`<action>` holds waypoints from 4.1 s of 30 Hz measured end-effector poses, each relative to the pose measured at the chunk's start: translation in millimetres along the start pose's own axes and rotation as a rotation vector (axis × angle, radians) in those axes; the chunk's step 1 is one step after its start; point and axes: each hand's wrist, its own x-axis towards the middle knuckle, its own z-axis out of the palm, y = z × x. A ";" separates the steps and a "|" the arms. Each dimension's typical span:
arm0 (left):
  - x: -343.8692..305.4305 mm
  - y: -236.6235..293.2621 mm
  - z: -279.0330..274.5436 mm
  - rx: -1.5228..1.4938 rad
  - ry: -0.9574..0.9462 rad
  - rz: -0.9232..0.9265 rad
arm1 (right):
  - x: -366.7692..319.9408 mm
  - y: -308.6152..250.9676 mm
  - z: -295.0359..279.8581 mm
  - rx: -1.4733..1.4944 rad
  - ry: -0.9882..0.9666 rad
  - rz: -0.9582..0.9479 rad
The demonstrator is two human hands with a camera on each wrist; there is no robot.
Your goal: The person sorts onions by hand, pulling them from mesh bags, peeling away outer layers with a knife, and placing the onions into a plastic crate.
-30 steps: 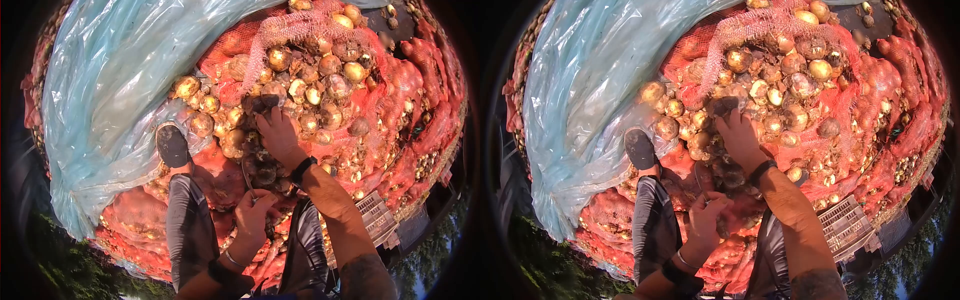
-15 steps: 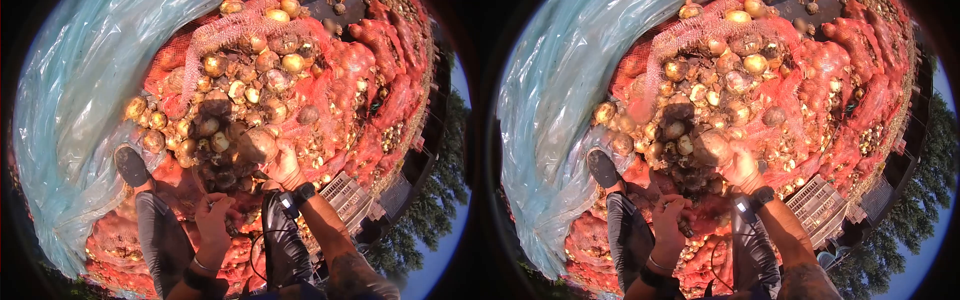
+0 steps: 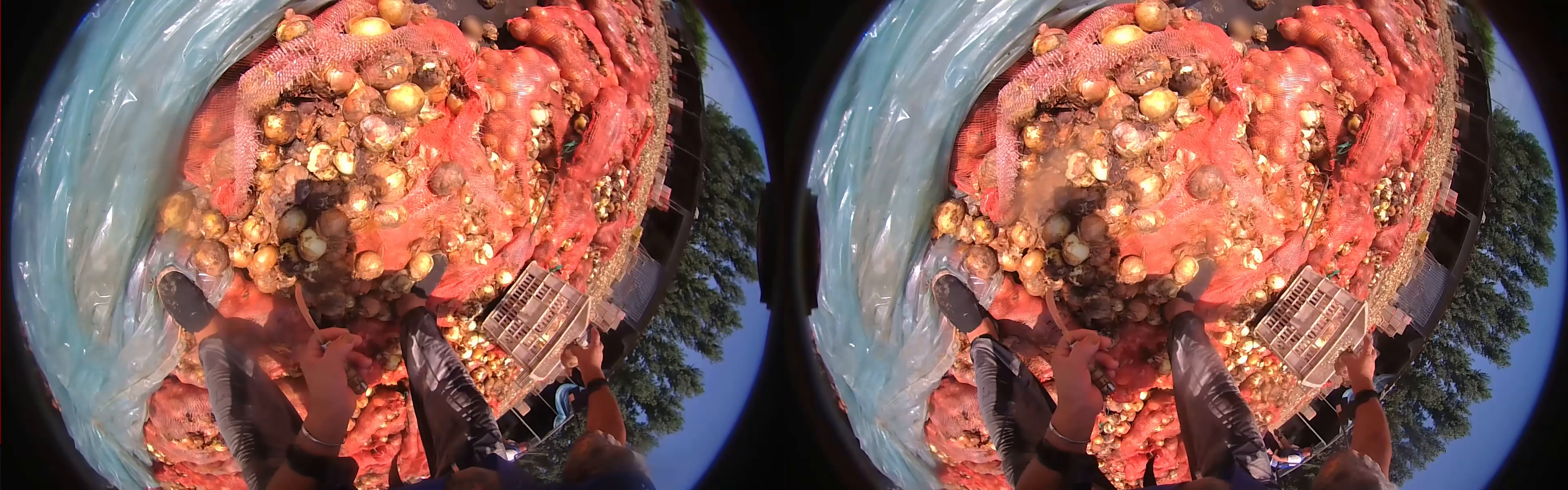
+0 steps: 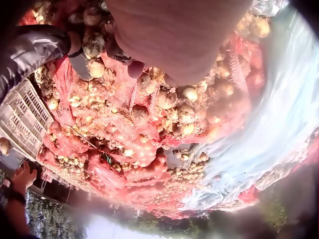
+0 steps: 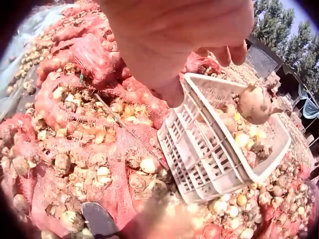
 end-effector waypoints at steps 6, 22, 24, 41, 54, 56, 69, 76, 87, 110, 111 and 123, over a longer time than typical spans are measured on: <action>-3.0 1.3 -3.0 -0.010 0.029 0.011 | 3.9 -285.3 61.5 0.767 -0.424 -0.514; -0.1 -8.5 -21.2 0.005 0.056 -0.009 | 31.8 -465.7 51.3 1.166 -0.562 -0.269; 0.3 -7.4 -14.7 0.029 0.045 -0.011 | 8.2 -411.7 47.3 1.138 -0.624 -0.281; 13.7 -26.5 5.7 -0.011 0.008 -0.029 | 33.6 49.4 23.7 0.062 0.141 0.063; -15.5 50.2 -60.0 -0.228 0.178 0.297 | -288.3 -706.0 147.5 0.372 -0.008 -1.774; -15.9 52.2 -73.5 -0.222 0.216 0.439 | -312.8 -725.1 152.3 0.287 0.098 -1.826; -23.7 35.4 -27.0 -0.174 -0.013 0.197 | -99.8 -383.2 5.5 0.342 -0.124 -0.983; -19.5 22.6 -4.1 -0.099 0.028 0.162 | -42.6 -53.0 -12.9 -0.343 -0.082 -0.133; -5.0 11.8 -6.9 -0.046 0.108 0.135 | -11.0 -486.2 -10.2 0.436 0.210 -1.183; 4.8 24.3 1.9 0.056 0.096 0.132 | -18.0 -663.9 -40.7 0.629 -0.252 -0.843; 3.9 26.0 7.0 0.069 0.097 0.115 | -25.5 -652.3 -42.5 0.598 -0.301 -0.862; 10.2 -8.8 7.5 0.415 0.029 0.186 | 20.5 -397.3 -27.3 0.763 -0.332 -0.489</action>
